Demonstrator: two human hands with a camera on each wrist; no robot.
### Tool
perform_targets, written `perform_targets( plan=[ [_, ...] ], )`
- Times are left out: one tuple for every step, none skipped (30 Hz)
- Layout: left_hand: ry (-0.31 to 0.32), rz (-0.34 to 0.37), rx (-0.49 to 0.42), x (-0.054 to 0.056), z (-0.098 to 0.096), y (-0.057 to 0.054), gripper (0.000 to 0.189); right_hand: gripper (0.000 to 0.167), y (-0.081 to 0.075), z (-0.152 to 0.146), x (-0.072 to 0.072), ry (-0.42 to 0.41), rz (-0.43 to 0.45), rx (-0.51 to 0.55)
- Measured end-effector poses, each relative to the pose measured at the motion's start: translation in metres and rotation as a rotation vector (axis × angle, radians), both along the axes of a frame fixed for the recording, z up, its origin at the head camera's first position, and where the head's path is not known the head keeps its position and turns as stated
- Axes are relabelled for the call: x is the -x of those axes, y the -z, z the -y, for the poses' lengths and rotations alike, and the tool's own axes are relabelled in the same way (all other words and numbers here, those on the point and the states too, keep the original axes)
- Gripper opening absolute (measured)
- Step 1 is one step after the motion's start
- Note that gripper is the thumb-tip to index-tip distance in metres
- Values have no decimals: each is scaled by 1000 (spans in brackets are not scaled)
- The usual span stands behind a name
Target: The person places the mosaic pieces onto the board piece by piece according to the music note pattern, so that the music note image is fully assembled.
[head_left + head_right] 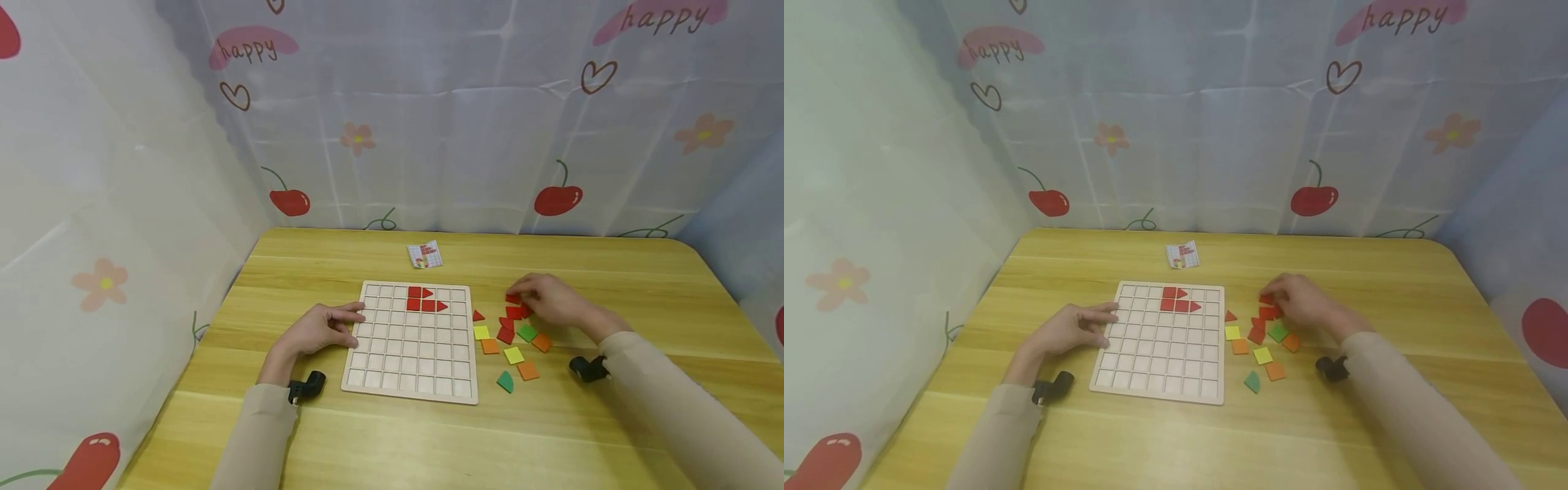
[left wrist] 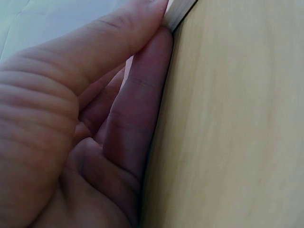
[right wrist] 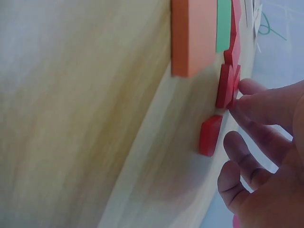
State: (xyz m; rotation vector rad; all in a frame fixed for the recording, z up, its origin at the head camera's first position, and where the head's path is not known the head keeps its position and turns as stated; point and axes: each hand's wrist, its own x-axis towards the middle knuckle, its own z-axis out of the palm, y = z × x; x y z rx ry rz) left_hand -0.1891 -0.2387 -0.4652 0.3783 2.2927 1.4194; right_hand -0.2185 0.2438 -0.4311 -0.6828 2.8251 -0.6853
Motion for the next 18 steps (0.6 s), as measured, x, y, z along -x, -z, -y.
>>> perform_targets(
  plan=[
    [-1, 0, 0, 0, 0, 0, 44, 29, 0, -1, 1, 8, 1, 0],
    [-1, 0, 0, 0, 0, 0, 43, 29, 1, -2, 2, 19, 4, 0],
    [-1, 0, -1, 0, 0, 0, 43, 28, 1, -3, 3, 30, 7, 1],
    [0, -1, -2, 0, 0, 0, 43, 26, 2, -4, 4, 44, 10, 4],
    [-1, 0, -3, -1, 0, 0, 43, 25, 3, -5, 5, 57, 13, 6],
    [-1, 0, -3, -1, 0, 0, 43, 24, 3, -6, 7, 72, 17, 10],
    [0, 0, -4, -1, 0, -1, 43, 23, 4, -7, 8, 86, 23, 13],
    [0, 2, -6, -1, 0, -1, 43, 22, 4, -7, 9, 102, 30, 18],
    [-1, 3, -6, -1, 0, -1, 43, 22, 5, -8, 11, 113, 35, 20],
    [-1, 4, -6, -1, 0, -1, 43, 21, 5, -8, 12, 124, 40, 21],
    [-2, 6, -7, -1, -1, -2, 43, 21, 5, -9, 13, 132, 45, 20],
    [-1, 7, -6, -1, -1, -2, 43, 21, 5, -10, 14, 138, 50, 19],
    [-1, 7, -5, -1, -1, -2, 43, 21, 4, -10, 15, 141, 55, 19],
    [-1, 6, -4, -1, -1, -2, 43, 21, 4, -11, 15, 140, 55, 20],
    [0, 5, -2, -1, -1, -2, 43, 21, 4, -11, 16, 141, 56, 20],
    [1, 3, -1, -1, -1, -1, 42, 21, 3, -12, 16, 140, 56, 21],
    [2, 2, -1, -1, 0, -1, 42, 21, 3, -13, 16, 138, 55, 20],
    [3, 0, 0, -1, 0, -1, 42, 22, 2, -13, 15, 135, 55, 22]
  ],
)
